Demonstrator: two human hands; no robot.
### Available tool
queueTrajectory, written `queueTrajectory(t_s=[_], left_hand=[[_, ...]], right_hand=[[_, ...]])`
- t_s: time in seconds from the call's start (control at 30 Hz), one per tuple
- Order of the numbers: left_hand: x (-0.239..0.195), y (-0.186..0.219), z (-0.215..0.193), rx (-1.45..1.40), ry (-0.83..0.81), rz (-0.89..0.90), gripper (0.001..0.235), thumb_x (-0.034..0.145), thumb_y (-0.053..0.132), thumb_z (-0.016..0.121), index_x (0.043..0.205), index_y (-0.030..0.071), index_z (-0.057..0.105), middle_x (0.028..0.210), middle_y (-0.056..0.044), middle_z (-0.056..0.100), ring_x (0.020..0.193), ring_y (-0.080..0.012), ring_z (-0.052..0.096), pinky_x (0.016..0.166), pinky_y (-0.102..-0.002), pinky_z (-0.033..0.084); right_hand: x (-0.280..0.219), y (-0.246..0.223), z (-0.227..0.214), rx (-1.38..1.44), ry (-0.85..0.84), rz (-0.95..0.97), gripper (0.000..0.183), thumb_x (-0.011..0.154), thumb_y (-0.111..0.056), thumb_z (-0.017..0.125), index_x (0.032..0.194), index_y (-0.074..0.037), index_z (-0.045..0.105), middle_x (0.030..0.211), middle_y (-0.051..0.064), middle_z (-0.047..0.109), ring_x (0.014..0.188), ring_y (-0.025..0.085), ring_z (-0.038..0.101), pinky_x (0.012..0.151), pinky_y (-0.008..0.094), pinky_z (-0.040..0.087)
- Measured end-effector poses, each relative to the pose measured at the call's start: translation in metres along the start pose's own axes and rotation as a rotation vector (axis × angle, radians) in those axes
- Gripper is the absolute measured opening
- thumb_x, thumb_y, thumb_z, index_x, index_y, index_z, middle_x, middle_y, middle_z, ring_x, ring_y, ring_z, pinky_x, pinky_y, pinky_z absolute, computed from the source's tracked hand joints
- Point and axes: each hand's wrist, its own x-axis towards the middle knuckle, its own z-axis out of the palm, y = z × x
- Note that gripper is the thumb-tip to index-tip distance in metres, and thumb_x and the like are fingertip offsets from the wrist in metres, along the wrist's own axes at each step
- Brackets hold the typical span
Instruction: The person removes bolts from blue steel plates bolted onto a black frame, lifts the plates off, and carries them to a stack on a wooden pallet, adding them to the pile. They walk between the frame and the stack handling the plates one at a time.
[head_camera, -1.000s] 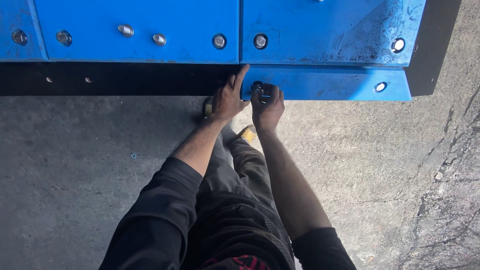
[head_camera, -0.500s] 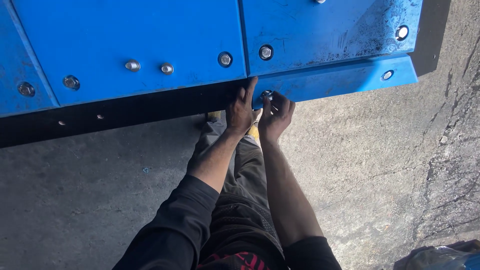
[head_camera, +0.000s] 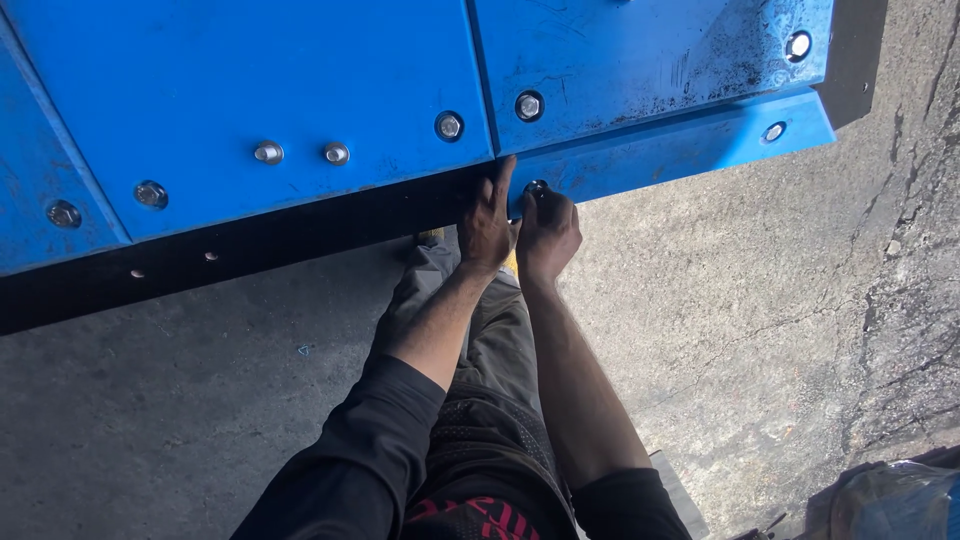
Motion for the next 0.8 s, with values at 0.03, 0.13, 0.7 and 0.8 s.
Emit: queueTrajectory(t_s=[0.03, 0.13, 0.7, 0.8], left_hand=[[-0.002, -0.002, 0.001, 0.000, -0.002, 0.001, 0.117, 0.073, 0.017, 0.093, 0.163, 0.023, 0.018, 0.106, -0.012, 0.055, 0.083, -0.0233, 0.066, 0.069, -0.035, 0.061], [-0.003, -0.001, 0.001, -0.004, -0.002, -0.011, 0.105, 0.084, 0.011, 0.084, 0.165, 0.023, 0.019, 0.108, -0.011, 0.056, 0.085, -0.0222, 0.066, 0.069, -0.034, 0.061], [-0.004, -0.007, 0.004, -0.061, 0.007, 0.022, 0.089, 0.095, 0.007, 0.067, 0.166, 0.023, 0.016, 0.108, -0.012, 0.054, 0.084, -0.0215, 0.068, 0.068, -0.034, 0.062], [-0.004, -0.007, 0.000, -0.052, -0.031, -0.007, 0.085, 0.098, 0.007, 0.065, 0.166, 0.024, 0.017, 0.109, -0.011, 0.055, 0.083, -0.0202, 0.068, 0.067, -0.032, 0.063]], right_hand=[[0.002, -0.003, 0.000, 0.000, 0.001, 0.002, 0.022, 0.089, -0.018, 0.080, 0.107, -0.008, 0.071, 0.103, 0.010, 0.076, 0.089, 0.025, 0.076, 0.073, 0.037, 0.060], [0.008, -0.013, 0.002, -0.124, -0.036, 0.103, 0.026, 0.088, -0.027, 0.082, 0.096, -0.005, 0.070, 0.096, 0.012, 0.077, 0.085, 0.030, 0.076, 0.074, 0.044, 0.058], [0.012, 0.001, 0.014, -0.273, -0.271, 0.227, 0.059, 0.101, -0.053, 0.037, 0.106, 0.003, 0.055, 0.104, 0.028, 0.068, 0.087, 0.047, 0.069, 0.074, 0.059, 0.052], [0.022, -0.001, 0.020, -0.341, -0.426, 0.460, 0.063, 0.113, -0.054, 0.025, 0.104, -0.010, 0.070, 0.107, 0.027, 0.072, 0.102, 0.047, 0.068, 0.092, 0.057, 0.052]])
